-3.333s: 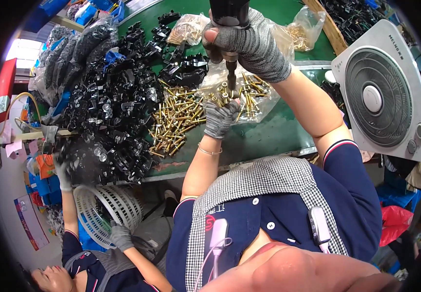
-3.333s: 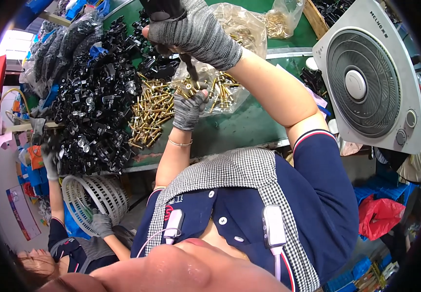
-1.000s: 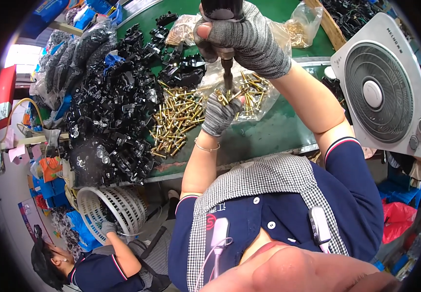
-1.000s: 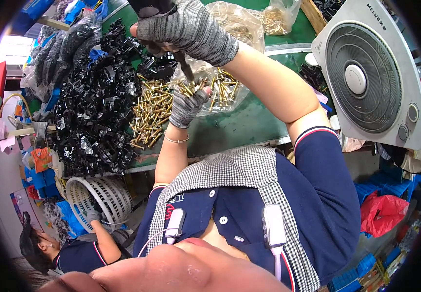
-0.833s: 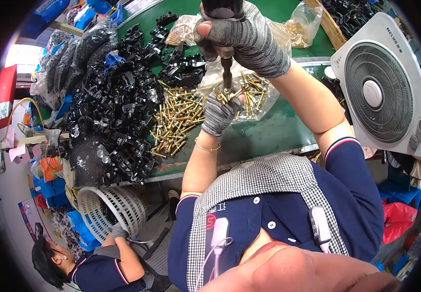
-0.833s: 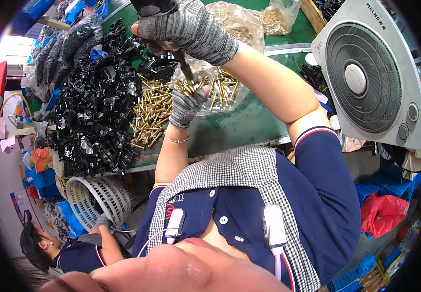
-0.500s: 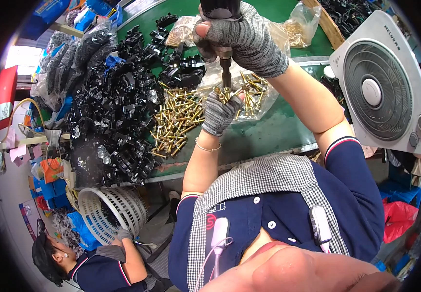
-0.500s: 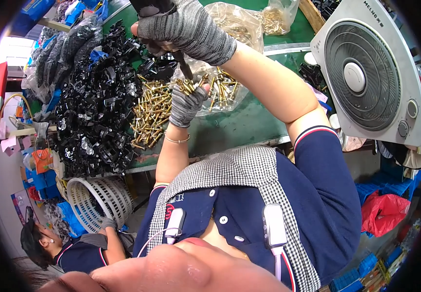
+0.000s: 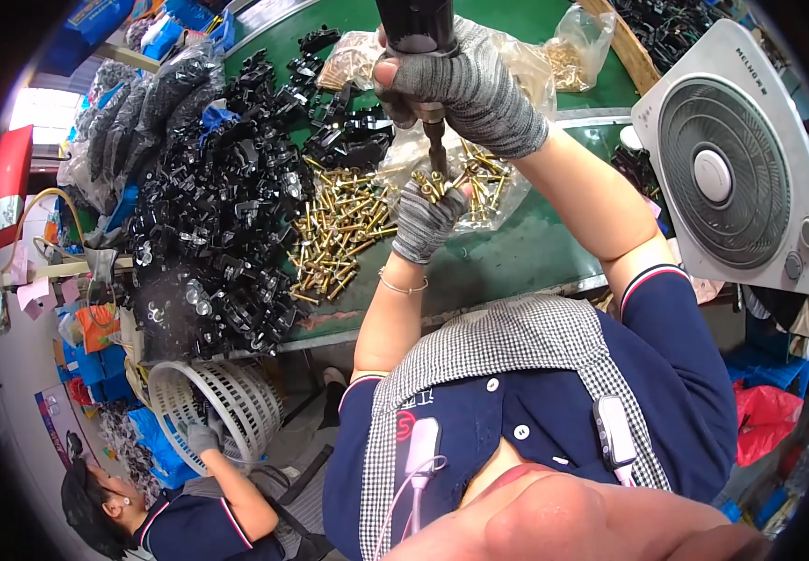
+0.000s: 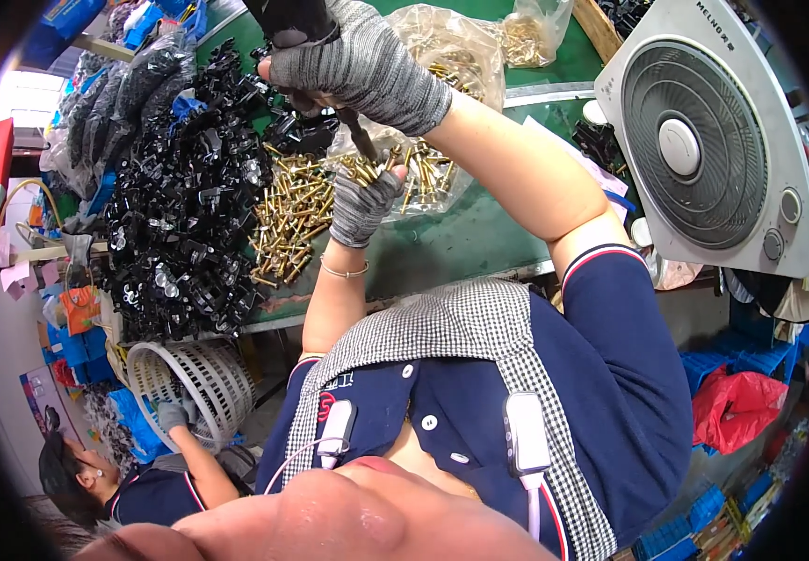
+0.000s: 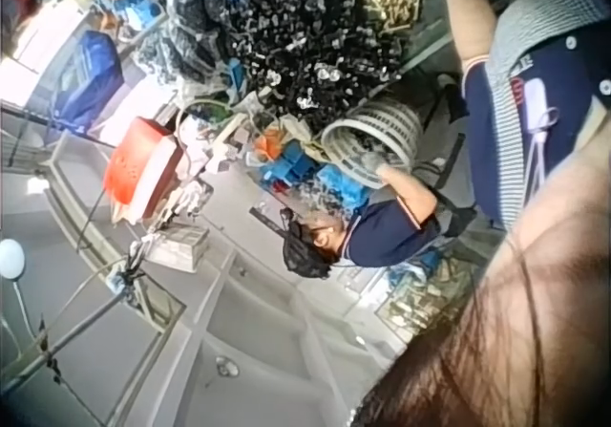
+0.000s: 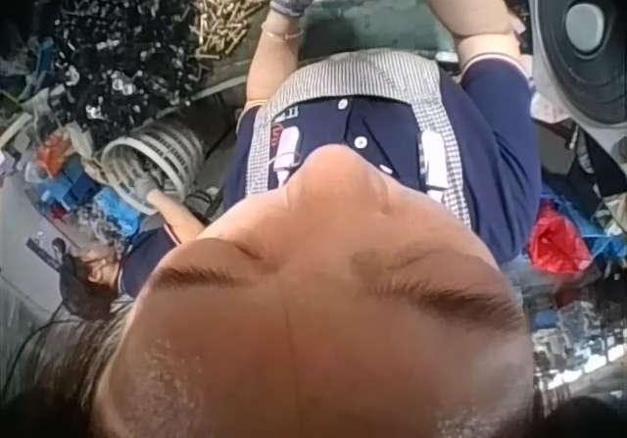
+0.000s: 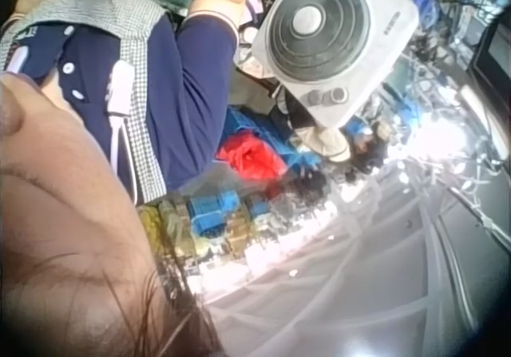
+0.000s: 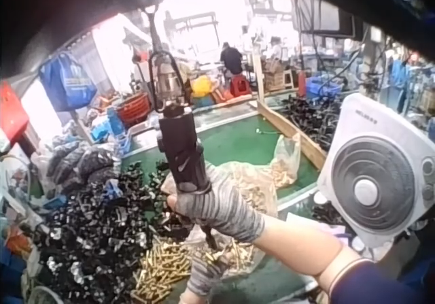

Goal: Assembling small metal components using a suspended power screwdriver on a factory production line.

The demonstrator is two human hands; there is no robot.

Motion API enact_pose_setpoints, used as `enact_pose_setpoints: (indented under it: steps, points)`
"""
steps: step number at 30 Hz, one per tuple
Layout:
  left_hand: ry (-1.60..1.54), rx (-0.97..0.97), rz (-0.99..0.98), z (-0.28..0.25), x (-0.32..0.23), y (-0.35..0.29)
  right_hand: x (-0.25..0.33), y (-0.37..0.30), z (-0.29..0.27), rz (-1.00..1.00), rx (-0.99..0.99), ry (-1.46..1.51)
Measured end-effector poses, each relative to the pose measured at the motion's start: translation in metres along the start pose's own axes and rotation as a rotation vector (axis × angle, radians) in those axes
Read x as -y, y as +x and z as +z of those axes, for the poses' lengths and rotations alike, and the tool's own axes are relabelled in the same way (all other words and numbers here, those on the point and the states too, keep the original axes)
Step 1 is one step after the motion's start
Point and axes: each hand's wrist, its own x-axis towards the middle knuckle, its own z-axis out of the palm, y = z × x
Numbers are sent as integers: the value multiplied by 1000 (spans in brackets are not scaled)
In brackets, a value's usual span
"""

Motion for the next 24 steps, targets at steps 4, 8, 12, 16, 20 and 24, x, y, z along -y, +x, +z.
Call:
enact_pose_setpoints:
  steps: [4, 8, 12, 16, 20, 24]
  points:
    - [-466, 98, -333, 7, 11, -8, 12, 6, -2, 252, -121, 233]
    - [-899, 70, -637, -2, -1, -11, 17, 7, -7, 320, -91, 239]
    - [-886, -15, -635, 5, 1, -11, 14, 2, -5, 338, -80, 305]
    - [-846, -59, -547, 8, 2, -13, 13, 2, -1, 344, -75, 364]
    - [-764, -51, -486, 2, 3, -9, 13, 3, -2, 337, -76, 340]
    - [-436, -80, -379, 2, 14, -5, 14, 3, 1, 330, -70, 317]
